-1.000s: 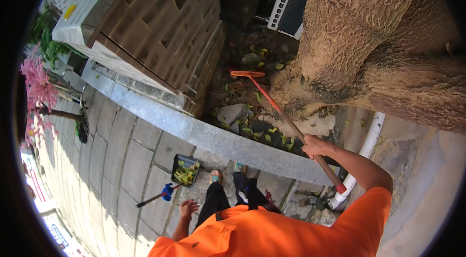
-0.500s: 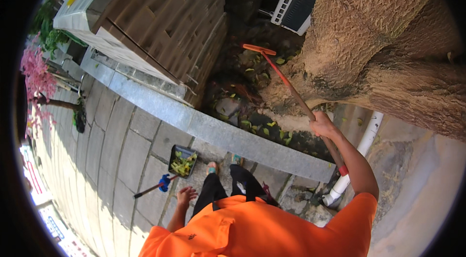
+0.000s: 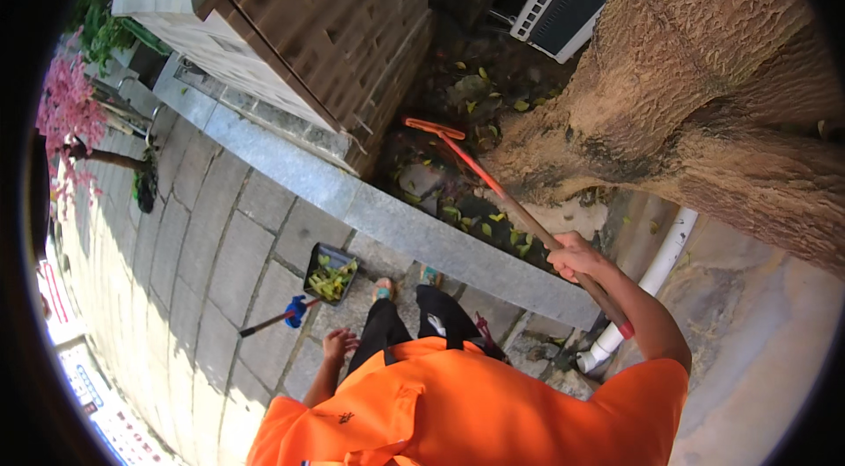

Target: The person sweeps leaves and debris from a stone-paved area and a narrow channel using a broom and dustpan. They collect the debris into the dustpan and then transfer it into a larger trash bin. The person also briefly picks up a water bottle and uses a stick to move a small object.

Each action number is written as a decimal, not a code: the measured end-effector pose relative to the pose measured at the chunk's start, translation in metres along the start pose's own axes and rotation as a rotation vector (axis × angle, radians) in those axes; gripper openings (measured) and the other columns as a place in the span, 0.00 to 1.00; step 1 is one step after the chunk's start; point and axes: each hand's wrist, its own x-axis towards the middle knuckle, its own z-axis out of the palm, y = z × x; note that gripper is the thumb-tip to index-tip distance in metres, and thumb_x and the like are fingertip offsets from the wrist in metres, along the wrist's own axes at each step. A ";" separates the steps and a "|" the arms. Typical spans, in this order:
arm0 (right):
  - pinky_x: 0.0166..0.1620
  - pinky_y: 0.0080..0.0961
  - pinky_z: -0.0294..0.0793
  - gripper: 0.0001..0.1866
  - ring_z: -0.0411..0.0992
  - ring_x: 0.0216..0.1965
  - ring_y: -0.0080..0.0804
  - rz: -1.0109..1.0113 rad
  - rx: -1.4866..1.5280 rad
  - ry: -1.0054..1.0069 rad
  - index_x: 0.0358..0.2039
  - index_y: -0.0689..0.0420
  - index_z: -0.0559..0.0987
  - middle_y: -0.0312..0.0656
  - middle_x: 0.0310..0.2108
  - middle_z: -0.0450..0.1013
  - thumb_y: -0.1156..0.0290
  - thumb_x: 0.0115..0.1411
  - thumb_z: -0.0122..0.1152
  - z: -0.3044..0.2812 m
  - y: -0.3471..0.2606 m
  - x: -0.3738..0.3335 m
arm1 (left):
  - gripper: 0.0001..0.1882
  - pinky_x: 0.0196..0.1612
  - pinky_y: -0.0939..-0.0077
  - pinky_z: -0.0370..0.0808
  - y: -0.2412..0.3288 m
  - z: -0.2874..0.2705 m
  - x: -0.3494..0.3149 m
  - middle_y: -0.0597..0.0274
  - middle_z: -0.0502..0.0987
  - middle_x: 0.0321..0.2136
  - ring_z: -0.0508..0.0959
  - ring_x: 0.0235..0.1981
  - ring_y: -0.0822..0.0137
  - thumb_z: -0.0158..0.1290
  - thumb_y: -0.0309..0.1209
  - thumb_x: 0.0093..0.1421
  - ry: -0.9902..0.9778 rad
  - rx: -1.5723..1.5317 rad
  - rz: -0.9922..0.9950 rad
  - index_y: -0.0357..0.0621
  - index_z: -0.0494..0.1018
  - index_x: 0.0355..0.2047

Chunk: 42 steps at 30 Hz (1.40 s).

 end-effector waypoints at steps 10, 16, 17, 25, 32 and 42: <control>0.14 0.24 0.60 0.16 0.63 0.11 0.22 -0.277 -0.428 0.302 0.41 0.70 0.69 0.38 0.15 0.65 0.74 0.53 0.52 -0.010 -0.016 -0.018 | 0.14 0.27 0.71 0.76 0.034 0.015 0.007 0.52 0.77 0.32 0.80 0.26 0.60 0.47 0.28 0.60 -0.100 -0.031 0.119 0.35 0.69 0.44; 0.16 0.26 0.60 0.06 0.61 0.10 0.25 -0.284 -0.281 0.384 0.30 0.65 0.68 0.35 0.12 0.62 0.77 0.51 0.50 -0.031 -0.038 0.102 | 0.12 0.25 0.70 0.76 0.020 -0.019 -0.023 0.50 0.77 0.29 0.80 0.25 0.58 0.46 0.27 0.59 -0.001 -0.036 0.119 0.34 0.69 0.42; 0.16 0.25 0.60 0.05 0.61 0.10 0.24 -0.282 -0.187 0.349 0.28 0.63 0.67 0.36 0.12 0.62 0.77 0.50 0.50 -0.020 -0.038 0.111 | 0.12 0.25 0.70 0.76 0.012 -0.025 -0.025 0.50 0.77 0.29 0.80 0.25 0.58 0.46 0.27 0.59 0.028 -0.043 0.110 0.34 0.69 0.42; 0.09 0.19 0.55 0.06 0.59 0.08 0.17 -0.126 0.132 0.080 0.33 0.61 0.68 0.34 0.14 0.63 0.78 0.53 0.50 0.007 -0.003 -0.027 | 0.14 0.23 0.68 0.76 -0.029 -0.050 -0.012 0.49 0.77 0.30 0.80 0.26 0.56 0.47 0.29 0.59 0.067 -0.131 0.023 0.35 0.67 0.45; 0.11 0.22 0.56 0.10 0.60 0.09 0.20 -0.299 -0.346 0.295 0.35 0.64 0.69 0.33 0.13 0.62 0.77 0.52 0.52 0.004 -0.011 0.015 | 0.17 0.18 0.68 0.74 -0.010 -0.079 0.001 0.54 0.74 0.29 0.78 0.21 0.58 0.48 0.27 0.58 0.304 -0.275 0.010 0.38 0.62 0.48; 0.10 0.21 0.54 0.10 0.58 0.09 0.16 -0.151 0.421 0.025 0.42 0.62 0.70 0.31 0.15 0.61 0.76 0.59 0.47 0.057 0.020 -0.036 | 0.38 0.24 0.65 0.74 -0.014 -0.186 0.018 0.53 0.72 0.42 0.78 0.30 0.59 0.53 0.27 0.53 0.627 -0.418 0.052 0.50 0.46 0.61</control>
